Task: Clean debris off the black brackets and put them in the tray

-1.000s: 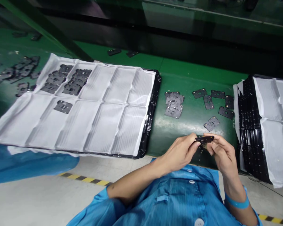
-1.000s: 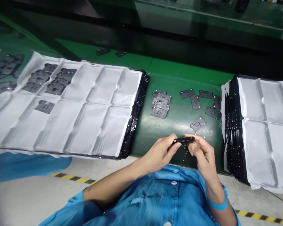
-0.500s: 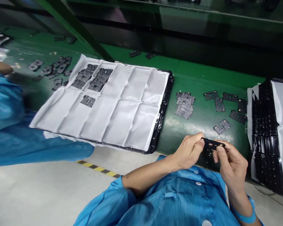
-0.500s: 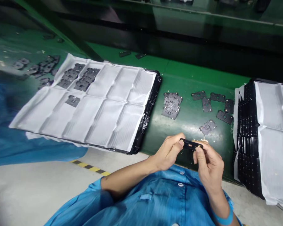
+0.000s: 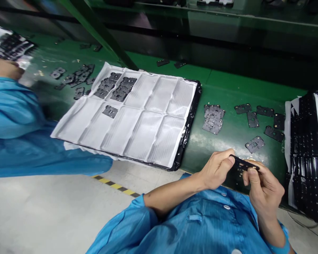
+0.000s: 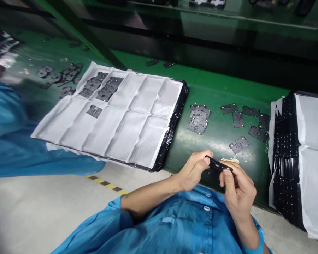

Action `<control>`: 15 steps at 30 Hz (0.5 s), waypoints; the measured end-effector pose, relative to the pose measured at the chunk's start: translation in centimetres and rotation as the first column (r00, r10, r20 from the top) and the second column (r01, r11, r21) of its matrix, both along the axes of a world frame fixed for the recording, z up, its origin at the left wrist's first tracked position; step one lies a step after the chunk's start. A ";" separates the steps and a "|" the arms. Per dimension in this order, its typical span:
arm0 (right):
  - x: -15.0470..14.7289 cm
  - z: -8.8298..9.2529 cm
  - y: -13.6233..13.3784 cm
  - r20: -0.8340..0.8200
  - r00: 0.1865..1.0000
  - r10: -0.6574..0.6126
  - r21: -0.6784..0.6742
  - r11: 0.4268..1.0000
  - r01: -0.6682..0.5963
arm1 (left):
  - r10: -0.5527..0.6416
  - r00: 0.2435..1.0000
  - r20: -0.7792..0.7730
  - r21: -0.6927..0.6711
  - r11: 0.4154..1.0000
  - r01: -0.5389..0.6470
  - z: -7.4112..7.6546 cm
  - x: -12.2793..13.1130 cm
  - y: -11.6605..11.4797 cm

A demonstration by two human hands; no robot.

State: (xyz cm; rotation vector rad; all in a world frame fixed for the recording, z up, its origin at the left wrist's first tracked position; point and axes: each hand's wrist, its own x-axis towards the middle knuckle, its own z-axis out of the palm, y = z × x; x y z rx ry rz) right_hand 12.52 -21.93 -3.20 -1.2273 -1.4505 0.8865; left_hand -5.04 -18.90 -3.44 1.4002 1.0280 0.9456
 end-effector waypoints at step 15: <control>-0.7 0.0 -0.3 -0.039 0.997 -0.067 -0.091 0.994 0.063 | 0.013 0.997 -0.073 0.033 0.999 -0.011 0.4 -0.1 -0.5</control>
